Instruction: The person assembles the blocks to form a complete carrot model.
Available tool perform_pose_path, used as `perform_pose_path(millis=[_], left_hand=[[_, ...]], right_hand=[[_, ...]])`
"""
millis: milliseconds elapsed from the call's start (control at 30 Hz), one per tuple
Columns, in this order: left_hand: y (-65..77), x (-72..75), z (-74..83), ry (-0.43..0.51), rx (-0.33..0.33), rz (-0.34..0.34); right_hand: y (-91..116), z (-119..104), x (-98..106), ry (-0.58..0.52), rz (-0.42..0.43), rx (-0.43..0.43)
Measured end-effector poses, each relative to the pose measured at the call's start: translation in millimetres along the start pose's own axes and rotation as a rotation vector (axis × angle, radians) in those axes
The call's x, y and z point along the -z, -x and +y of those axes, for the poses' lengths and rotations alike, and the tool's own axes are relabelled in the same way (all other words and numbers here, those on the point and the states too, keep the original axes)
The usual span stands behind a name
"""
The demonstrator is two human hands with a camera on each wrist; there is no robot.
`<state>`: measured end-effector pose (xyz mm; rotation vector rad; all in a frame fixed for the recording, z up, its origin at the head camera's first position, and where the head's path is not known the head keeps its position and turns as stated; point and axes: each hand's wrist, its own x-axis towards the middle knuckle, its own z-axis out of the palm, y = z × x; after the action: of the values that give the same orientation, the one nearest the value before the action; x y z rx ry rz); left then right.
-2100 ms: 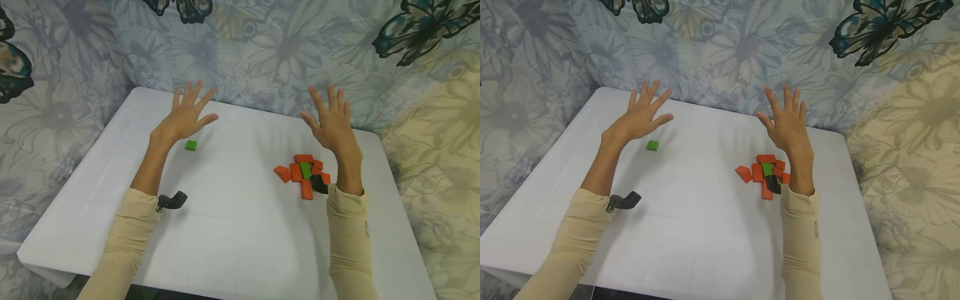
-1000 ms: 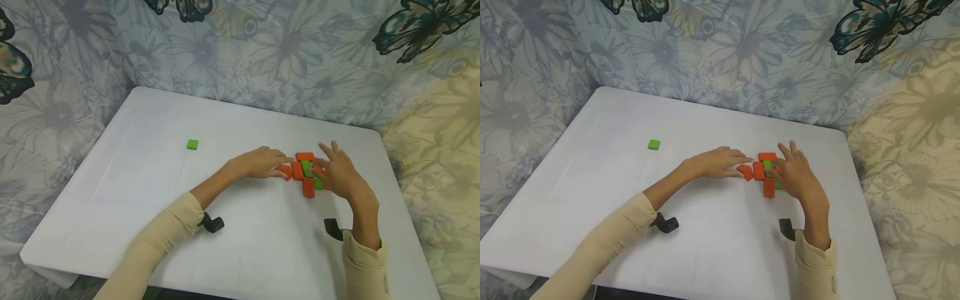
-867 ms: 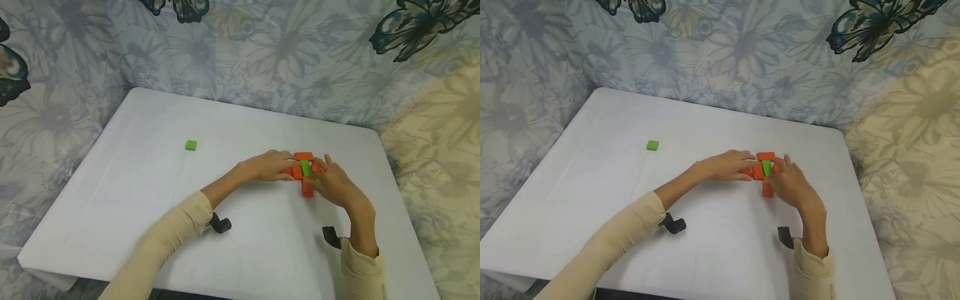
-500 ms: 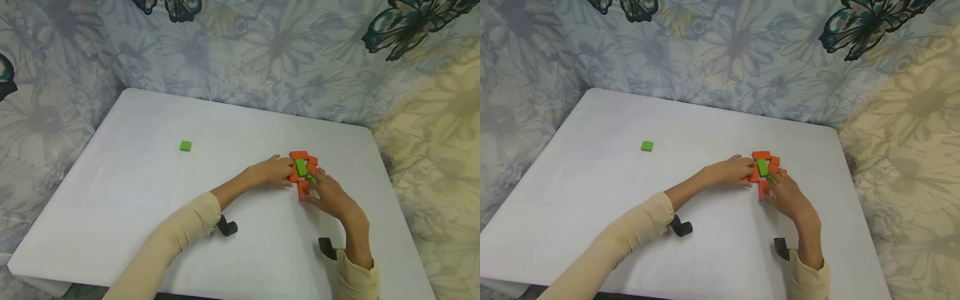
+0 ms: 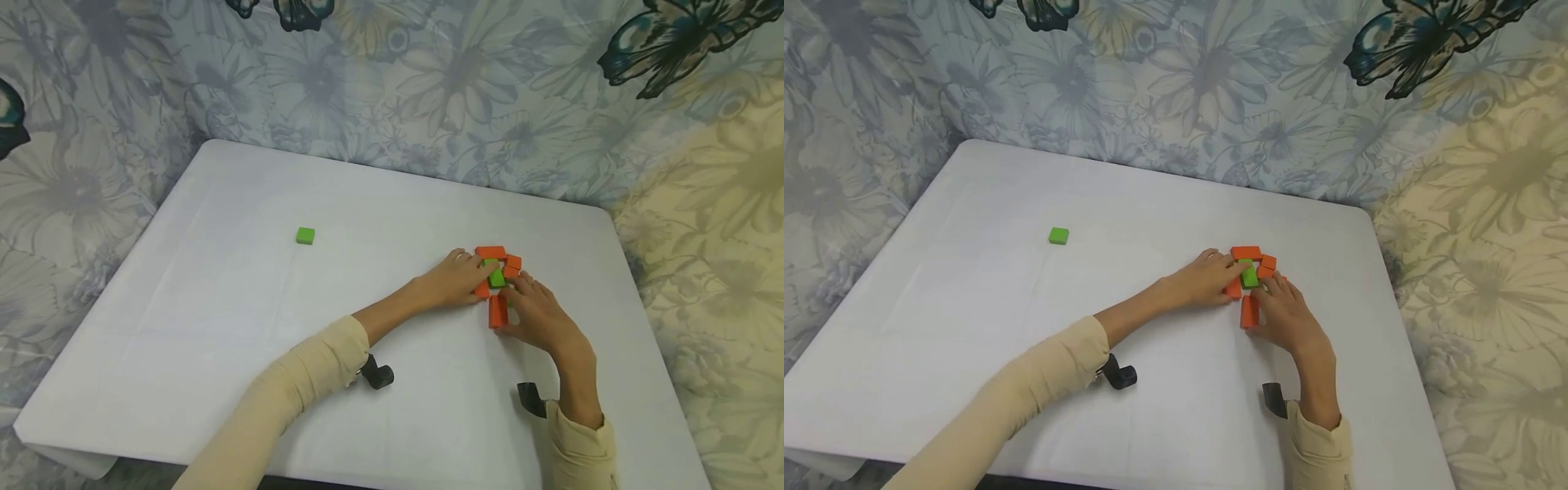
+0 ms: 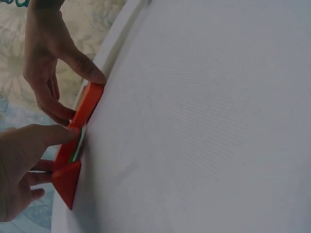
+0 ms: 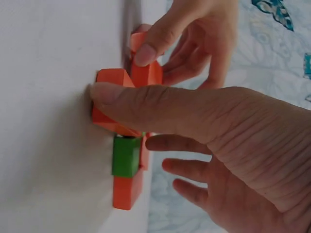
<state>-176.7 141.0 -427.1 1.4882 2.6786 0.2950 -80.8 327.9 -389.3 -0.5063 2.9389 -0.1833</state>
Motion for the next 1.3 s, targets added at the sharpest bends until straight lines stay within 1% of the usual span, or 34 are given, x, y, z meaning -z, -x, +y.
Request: perform_pose_path(millis=[67,167,267,367,467,533,600,633,700,800,900,1000,1133,1300], left_hand=[[3.4,4.5,-2.9,0.038,-0.01,0.02],[10.8,15.1,-10.1,0.098,-0.025,0.065],[22.0,29.1,-19.8,0.128,-0.009,0.091],[41.0,46.0,-30.8,0.144,0.043,0.09],[64.4,59.3,-43.6,0.168,0.103,0.089],[80.0,64.8,-52.1,0.183,0.132,0.091],[94.1,67.0,-60.1,0.189,0.145,0.09],[100.7,67.1,-63.6,0.195,0.151,0.086],[113.2,65.6,-69.9,0.196,0.164,0.075],[129.5,61.5,-76.3,0.206,0.176,0.066],[143.1,57.1,-80.1,0.235,0.196,0.058],[154.2,51.2,-83.0,0.266,0.222,0.036],[162.4,40.8,-85.1,0.304,0.227,0.003],[164.1,26.9,-85.6,0.354,0.207,-0.013]], right_hand=[[0,-1,3,0.005,0.022,0.017],[0,-5,11,0.024,0.039,0.017],[-1,-11,19,0.046,0.045,0.012],[-7,-18,25,0.034,0.063,0.034],[-15,-24,27,-0.007,0.114,0.078],[-21,-28,28,-0.036,0.148,0.122],[-27,-33,28,-0.062,0.175,0.164],[-30,-35,28,-0.071,0.182,0.182],[-36,-42,28,-0.079,0.171,0.202],[-45,-54,26,-0.064,0.135,0.203],[-56,-67,21,-0.044,0.102,0.207],[-69,-79,10,-0.024,0.074,0.205],[-83,-92,-7,-0.013,0.037,0.216],[-94,-104,-22,0.006,0.024,0.259]])
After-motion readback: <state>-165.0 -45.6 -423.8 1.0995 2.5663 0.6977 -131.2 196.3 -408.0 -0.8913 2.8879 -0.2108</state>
